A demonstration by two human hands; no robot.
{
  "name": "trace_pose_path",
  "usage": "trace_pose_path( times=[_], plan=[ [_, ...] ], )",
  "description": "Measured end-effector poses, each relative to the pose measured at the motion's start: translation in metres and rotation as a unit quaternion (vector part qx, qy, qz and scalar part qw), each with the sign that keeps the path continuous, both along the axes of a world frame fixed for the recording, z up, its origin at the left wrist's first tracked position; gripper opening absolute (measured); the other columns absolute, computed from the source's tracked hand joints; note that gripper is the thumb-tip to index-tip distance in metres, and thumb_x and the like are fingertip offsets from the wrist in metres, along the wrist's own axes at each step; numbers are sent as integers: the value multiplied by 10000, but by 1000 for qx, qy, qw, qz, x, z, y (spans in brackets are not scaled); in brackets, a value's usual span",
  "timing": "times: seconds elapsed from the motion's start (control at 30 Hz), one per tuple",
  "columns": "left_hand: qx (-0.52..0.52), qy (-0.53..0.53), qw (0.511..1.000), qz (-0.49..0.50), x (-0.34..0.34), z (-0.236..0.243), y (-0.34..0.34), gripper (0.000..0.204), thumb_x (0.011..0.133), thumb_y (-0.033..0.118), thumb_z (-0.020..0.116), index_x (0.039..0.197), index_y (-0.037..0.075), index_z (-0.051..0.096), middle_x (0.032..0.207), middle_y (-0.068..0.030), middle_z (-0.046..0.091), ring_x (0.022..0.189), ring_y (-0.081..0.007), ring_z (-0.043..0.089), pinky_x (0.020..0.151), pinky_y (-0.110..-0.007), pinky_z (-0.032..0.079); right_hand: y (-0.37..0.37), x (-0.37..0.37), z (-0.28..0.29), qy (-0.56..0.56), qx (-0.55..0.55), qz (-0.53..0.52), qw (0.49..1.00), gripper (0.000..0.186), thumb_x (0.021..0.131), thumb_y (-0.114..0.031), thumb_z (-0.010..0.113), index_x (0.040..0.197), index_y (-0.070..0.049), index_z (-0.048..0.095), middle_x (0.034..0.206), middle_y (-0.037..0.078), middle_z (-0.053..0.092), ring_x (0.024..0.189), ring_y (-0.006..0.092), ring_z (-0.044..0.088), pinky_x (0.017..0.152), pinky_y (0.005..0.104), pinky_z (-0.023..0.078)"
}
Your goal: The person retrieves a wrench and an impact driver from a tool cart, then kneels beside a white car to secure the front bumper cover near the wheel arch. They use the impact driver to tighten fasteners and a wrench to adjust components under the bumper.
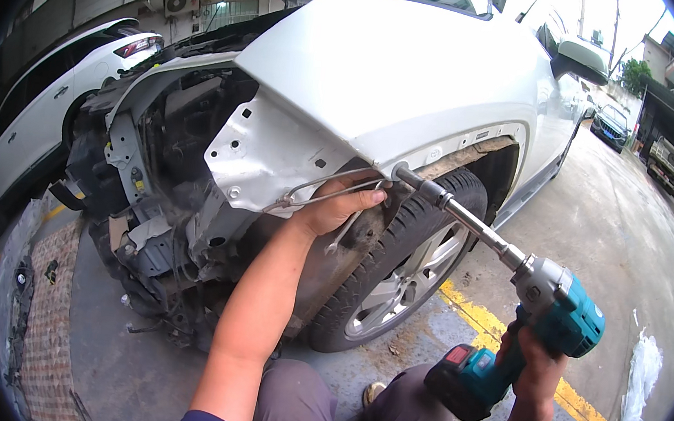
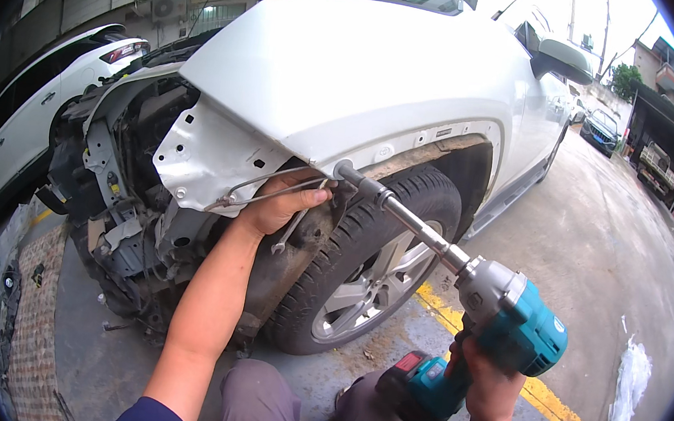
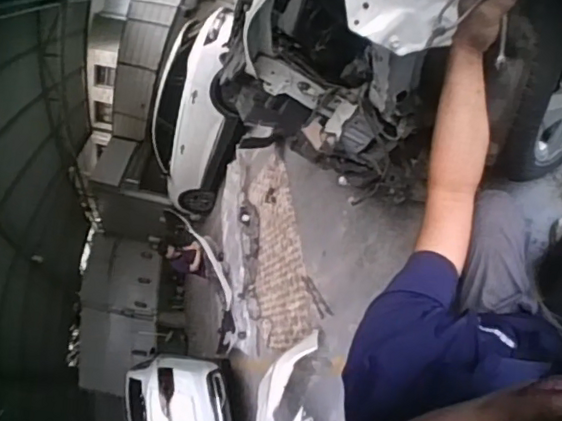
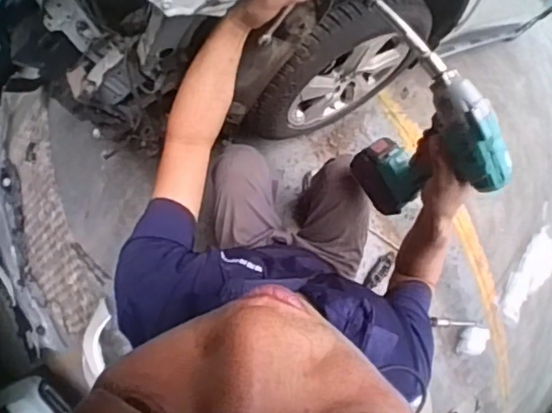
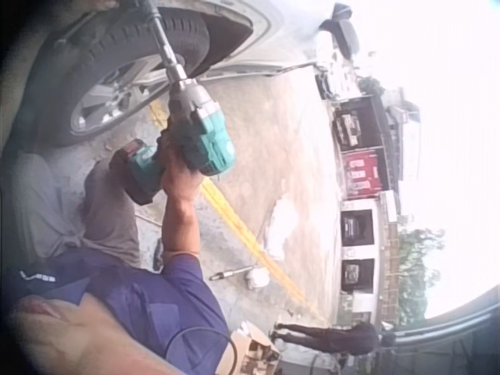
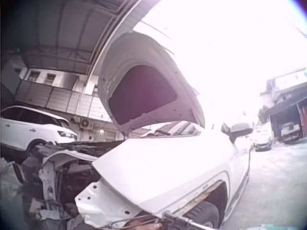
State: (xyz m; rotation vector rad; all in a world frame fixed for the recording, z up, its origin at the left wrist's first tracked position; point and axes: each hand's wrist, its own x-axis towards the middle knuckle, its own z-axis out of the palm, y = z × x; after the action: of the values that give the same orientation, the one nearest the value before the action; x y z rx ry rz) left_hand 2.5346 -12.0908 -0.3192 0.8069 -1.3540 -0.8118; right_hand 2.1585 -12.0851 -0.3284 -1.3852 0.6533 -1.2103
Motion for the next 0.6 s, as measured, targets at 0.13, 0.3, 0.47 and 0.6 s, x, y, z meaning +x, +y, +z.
trace_pose_path(
  times=[0.13, 0.3, 0.47, 0.6],
  plan=[
    [-8, -7, 1000, 22, 6, -5, -3, 313, 906, 105, 643, 1210, 34, 617, 1121, -29, 639, 1057, -126, 571, 952, -279, 439, 16, 11, 12, -46, 80, 10, 996, 378, 787, -121, 646, 1116, 37, 548, 870, 147, 645, 619, 206, 609, 519, 320, 529],
    [3, 19, 1000, 23, 1, -5, -5, 289, 893, 71, 650, 1178, 20, 629, 1112, -76, 661, 1016, -163, 621, 940, -316, 477, 5, 6, -2, -13, 9, -27, 1000, 469, 774, -179, 653, 1187, 7, 533, 929, 140, 640, 618, 191, 623, 495, 309, 527],
    [-13, -11, 1000, 16, 7, -4, -6, 343, 891, 89, 660, 1222, 22, 606, 1142, -64, 639, 1073, -155, 578, 982, -300, 432, -4, 6, 1, -16, 50, -26, 998, 418, 771, -167, 633, 1143, 6, 551, 870, 121, 636, 603, 181, 614, 494, 302, 516],
    [-7, -15, 1000, 15, 7, -7, -6, 351, 892, 92, 658, 1231, 18, 602, 1138, -63, 635, 1084, -149, 564, 985, -290, 425, -5, 9, 3, -36, 98, 4, 994, 429, 755, -119, 639, 1146, 30, 548, 892, 138, 647, 607, 186, 616, 506, 306, 516]
  ],
)
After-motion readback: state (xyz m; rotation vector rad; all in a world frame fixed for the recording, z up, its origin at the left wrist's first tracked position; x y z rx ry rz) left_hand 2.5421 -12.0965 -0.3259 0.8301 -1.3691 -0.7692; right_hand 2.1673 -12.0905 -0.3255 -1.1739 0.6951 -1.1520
